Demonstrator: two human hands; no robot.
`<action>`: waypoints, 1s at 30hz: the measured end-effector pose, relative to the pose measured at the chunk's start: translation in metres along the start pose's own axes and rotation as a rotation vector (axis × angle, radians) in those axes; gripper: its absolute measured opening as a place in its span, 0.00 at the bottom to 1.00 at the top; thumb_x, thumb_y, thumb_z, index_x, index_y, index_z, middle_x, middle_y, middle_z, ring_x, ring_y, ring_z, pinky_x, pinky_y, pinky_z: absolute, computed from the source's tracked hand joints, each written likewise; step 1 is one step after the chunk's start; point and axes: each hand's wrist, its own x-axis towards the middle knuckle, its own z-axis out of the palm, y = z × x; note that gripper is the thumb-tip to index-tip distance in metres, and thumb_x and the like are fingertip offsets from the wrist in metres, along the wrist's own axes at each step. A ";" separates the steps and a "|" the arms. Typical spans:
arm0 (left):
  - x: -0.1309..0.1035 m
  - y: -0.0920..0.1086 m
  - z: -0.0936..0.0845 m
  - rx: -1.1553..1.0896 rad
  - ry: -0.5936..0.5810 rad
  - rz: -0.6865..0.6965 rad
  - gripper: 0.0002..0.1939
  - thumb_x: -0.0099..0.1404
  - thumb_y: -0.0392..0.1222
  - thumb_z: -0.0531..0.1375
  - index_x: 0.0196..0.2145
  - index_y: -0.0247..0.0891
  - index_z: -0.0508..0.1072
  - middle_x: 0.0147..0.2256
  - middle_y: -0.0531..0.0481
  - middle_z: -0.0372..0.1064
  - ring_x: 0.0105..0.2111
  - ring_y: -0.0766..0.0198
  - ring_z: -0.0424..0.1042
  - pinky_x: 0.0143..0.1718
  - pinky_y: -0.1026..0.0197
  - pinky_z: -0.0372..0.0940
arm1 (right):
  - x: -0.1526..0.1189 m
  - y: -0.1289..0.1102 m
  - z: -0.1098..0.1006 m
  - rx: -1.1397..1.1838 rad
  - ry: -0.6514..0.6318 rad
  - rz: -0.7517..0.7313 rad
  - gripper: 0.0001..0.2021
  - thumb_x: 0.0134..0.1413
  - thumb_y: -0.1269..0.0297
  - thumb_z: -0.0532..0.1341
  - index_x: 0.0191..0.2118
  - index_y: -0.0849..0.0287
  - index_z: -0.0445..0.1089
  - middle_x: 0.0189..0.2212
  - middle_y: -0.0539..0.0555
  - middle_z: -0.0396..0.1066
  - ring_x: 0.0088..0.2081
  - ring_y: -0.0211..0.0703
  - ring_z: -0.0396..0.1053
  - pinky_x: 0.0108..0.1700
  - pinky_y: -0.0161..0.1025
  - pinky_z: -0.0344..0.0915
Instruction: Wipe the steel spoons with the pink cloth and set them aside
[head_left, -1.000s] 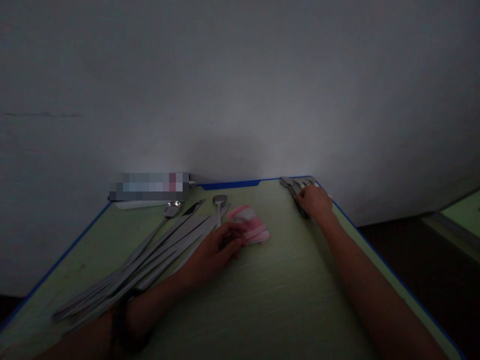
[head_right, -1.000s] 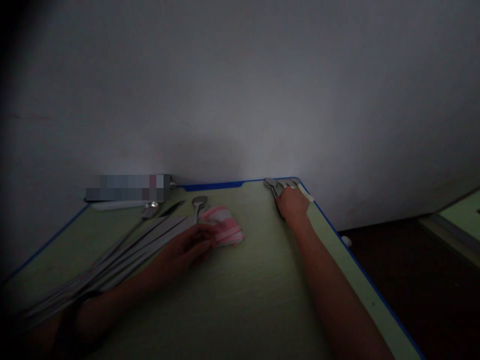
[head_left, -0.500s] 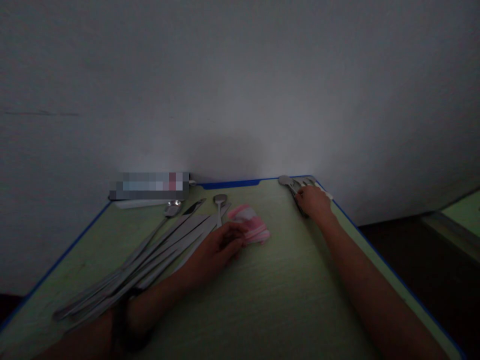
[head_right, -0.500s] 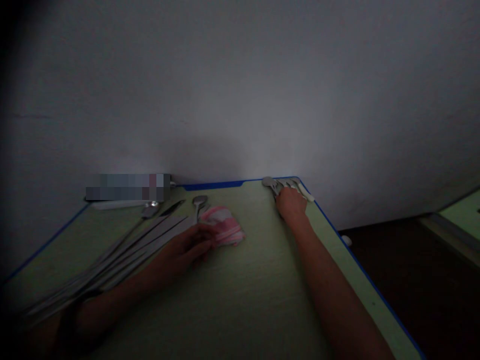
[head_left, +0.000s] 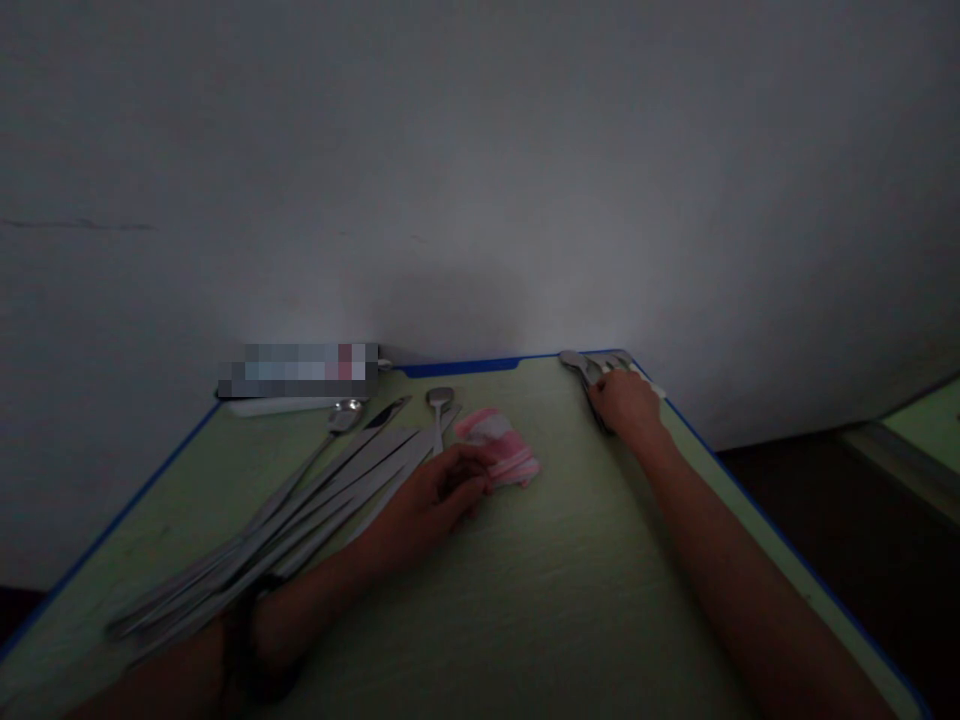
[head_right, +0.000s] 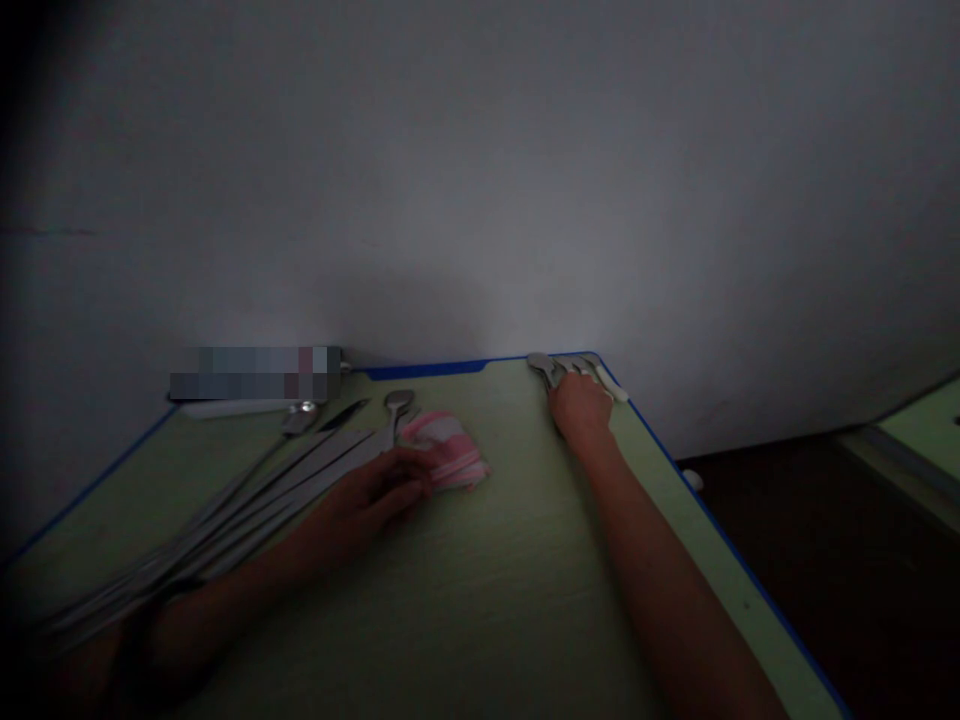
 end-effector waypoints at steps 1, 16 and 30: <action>0.000 0.000 0.000 0.001 -0.001 0.001 0.12 0.63 0.43 0.54 0.44 0.39 0.65 0.33 0.51 0.68 0.26 0.67 0.65 0.25 0.65 0.60 | 0.000 0.000 0.000 0.003 -0.006 -0.001 0.18 0.56 0.59 0.51 0.42 0.62 0.73 0.43 0.65 0.72 0.44 0.55 0.71 0.42 0.45 0.66; 0.000 0.004 0.000 0.032 -0.002 -0.018 0.11 0.63 0.43 0.54 0.43 0.39 0.66 0.32 0.52 0.68 0.25 0.67 0.65 0.24 0.66 0.59 | 0.003 0.000 0.004 0.004 -0.025 -0.029 0.16 0.54 0.59 0.55 0.43 0.62 0.72 0.43 0.64 0.72 0.45 0.53 0.70 0.44 0.43 0.65; 0.000 0.000 0.000 -0.009 -0.005 -0.007 0.12 0.62 0.43 0.54 0.43 0.39 0.66 0.33 0.51 0.68 0.26 0.67 0.65 0.25 0.65 0.60 | 0.005 0.000 0.000 0.031 -0.002 -0.006 0.15 0.55 0.60 0.53 0.41 0.60 0.74 0.41 0.63 0.73 0.45 0.53 0.70 0.43 0.43 0.66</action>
